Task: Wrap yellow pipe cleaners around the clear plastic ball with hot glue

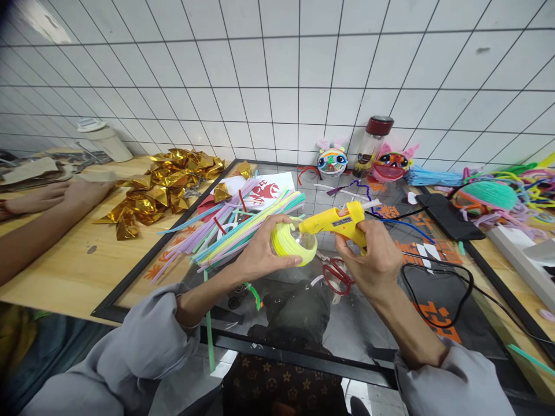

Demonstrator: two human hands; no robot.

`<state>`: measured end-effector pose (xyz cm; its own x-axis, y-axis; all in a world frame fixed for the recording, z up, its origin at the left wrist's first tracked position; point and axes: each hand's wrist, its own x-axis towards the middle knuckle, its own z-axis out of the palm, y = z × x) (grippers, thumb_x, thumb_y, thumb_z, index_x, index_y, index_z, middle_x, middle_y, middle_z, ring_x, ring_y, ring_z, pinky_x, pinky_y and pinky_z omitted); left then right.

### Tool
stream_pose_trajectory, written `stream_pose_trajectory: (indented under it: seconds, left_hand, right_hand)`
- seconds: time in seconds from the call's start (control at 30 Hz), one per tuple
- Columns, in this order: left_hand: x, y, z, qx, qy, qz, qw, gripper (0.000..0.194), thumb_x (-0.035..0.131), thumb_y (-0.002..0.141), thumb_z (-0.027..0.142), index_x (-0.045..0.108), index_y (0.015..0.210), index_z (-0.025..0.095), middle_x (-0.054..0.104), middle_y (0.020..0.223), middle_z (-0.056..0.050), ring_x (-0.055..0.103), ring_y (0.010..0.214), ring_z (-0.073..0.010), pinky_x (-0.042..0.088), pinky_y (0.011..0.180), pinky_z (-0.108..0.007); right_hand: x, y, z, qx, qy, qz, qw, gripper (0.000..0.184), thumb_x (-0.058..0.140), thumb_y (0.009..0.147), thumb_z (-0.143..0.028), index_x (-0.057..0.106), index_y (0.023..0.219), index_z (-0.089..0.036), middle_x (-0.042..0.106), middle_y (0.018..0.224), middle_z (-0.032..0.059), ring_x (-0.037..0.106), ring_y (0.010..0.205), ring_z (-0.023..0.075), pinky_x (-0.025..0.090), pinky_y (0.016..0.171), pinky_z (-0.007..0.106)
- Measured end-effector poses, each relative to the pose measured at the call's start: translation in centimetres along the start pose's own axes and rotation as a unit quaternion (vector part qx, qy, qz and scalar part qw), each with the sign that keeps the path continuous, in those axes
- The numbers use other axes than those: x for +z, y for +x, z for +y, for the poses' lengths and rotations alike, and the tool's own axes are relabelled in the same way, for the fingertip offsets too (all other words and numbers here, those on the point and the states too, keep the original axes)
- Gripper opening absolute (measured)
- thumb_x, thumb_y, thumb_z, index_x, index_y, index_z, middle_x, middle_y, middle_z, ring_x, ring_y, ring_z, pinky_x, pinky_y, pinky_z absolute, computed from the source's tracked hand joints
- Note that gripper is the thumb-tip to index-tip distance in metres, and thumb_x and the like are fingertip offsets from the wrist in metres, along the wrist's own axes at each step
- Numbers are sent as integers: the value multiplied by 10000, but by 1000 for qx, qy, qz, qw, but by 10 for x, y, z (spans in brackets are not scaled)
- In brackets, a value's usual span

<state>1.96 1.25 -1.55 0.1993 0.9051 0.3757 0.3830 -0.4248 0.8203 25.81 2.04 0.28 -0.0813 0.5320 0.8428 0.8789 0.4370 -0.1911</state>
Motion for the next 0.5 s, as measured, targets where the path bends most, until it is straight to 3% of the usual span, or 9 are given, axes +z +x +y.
stream_pose_trajectory:
  seconds: [0.3,0.5]
  left_hand:
    - [1,0,-1,-3,-5,4,1000,710,895,601,291,527,1205,236,589,1279,-83,571,1228,-306,442,1099,-475]
    - [0,0,1,-8,-4,2,1000,702,893,599,290,531,1198,243,590,1284,-80,572,1228,-311,449,1088,-478]
  right_hand:
    - [11,-4,10,60,41,-2,997,271,691,769,-456,566,872,-239,680,743,30,621,595,194,460,538,320]
    - [10,-4,8,56,39,-15,998,277,696,778,-479,573,859,-244,677,727,24,628,592,197,478,533,319]
